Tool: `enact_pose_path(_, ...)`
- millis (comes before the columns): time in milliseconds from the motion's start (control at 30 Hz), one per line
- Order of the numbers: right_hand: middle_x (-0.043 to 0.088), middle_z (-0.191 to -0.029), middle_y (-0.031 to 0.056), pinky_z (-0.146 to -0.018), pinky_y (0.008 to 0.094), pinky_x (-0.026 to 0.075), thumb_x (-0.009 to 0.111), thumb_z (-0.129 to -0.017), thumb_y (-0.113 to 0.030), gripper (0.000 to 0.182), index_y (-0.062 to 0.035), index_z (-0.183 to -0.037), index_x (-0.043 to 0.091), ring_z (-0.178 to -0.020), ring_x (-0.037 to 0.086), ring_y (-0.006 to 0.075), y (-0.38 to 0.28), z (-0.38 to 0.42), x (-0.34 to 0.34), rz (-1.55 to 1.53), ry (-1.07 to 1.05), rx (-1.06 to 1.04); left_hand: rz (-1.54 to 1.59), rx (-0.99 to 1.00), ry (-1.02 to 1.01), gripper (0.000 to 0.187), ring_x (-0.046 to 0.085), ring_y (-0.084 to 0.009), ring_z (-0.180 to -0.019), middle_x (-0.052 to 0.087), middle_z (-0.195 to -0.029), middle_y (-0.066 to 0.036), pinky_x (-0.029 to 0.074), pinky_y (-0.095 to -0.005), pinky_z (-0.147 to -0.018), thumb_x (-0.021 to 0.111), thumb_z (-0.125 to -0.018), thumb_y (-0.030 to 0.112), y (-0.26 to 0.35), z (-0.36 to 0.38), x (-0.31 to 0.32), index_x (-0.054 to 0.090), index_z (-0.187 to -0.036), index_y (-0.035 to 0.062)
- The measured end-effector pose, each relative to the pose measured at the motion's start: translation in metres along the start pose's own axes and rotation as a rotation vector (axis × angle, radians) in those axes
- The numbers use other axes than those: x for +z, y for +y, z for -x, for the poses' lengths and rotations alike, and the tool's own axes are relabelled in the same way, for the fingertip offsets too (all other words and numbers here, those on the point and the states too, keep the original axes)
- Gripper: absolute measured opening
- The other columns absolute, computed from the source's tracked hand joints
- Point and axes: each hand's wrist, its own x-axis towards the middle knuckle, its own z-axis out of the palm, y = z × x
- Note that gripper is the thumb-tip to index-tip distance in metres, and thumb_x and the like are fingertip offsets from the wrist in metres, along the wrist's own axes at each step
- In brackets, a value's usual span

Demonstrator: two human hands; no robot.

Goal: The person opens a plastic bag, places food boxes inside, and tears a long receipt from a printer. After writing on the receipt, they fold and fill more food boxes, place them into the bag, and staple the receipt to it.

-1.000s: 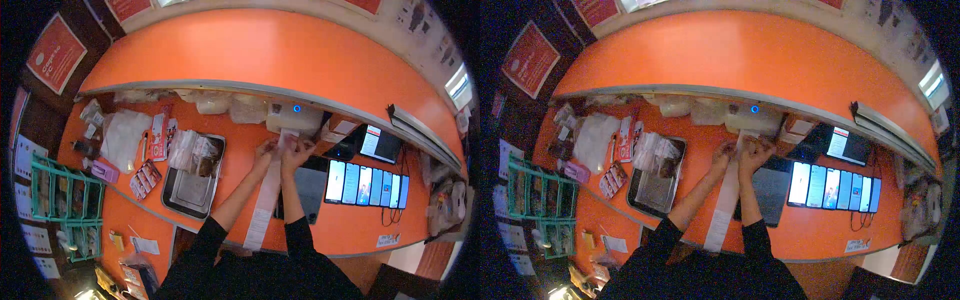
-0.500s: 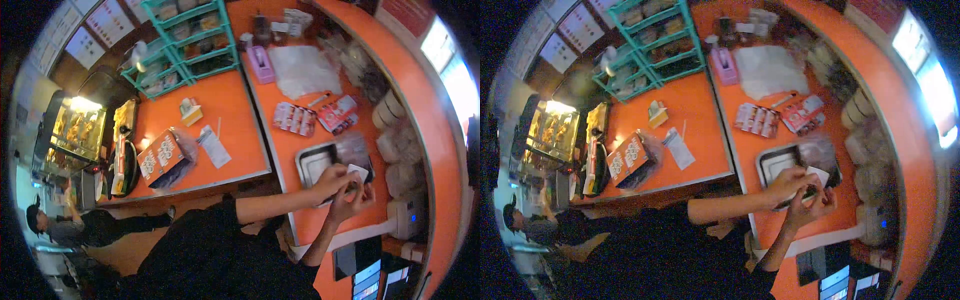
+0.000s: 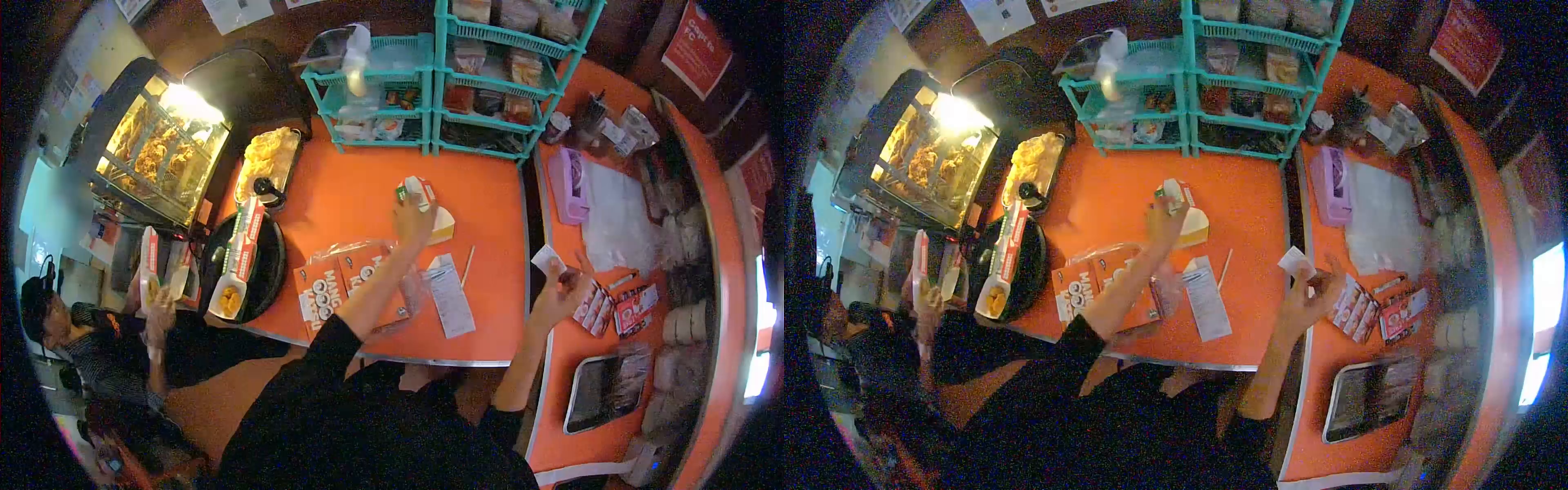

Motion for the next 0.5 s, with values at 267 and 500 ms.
enact_pose_path(267,0.056,-0.09,0.001,-0.069,0.0222,0.042,0.069,-0.085,-0.013,0.032,-0.0023,-0.113,0.059,-0.078,0.051,0.0098,0.063,-0.024,0.021,-0.117,-0.254,0.21,0.28,-0.308,-0.344,0.027,0.062,-0.0254,-0.076,0.063,-0.081,-0.01,0.05,-0.0381,-0.069,0.071,-0.077,0.021,-0.108,-0.1,0.059,0.066,-0.094,0.0013)
enact_pose_path(500,0.058,-0.088,-0.0001,-0.071,0.0232,0.044,0.071,-0.083,-0.015,0.033,-0.0039,-0.112,0.06,-0.082,0.054,0.0083,0.021,-0.073,0.087,-0.465,-0.482,0.302,0.567,0.586,-0.224,0.023,0.061,-0.0231,-0.079,0.061,-0.076,-0.004,0.047,-0.0356,-0.08,0.075,-0.068,0.006,0.026,-0.004,-0.083,0.071,-0.09,0.0074)
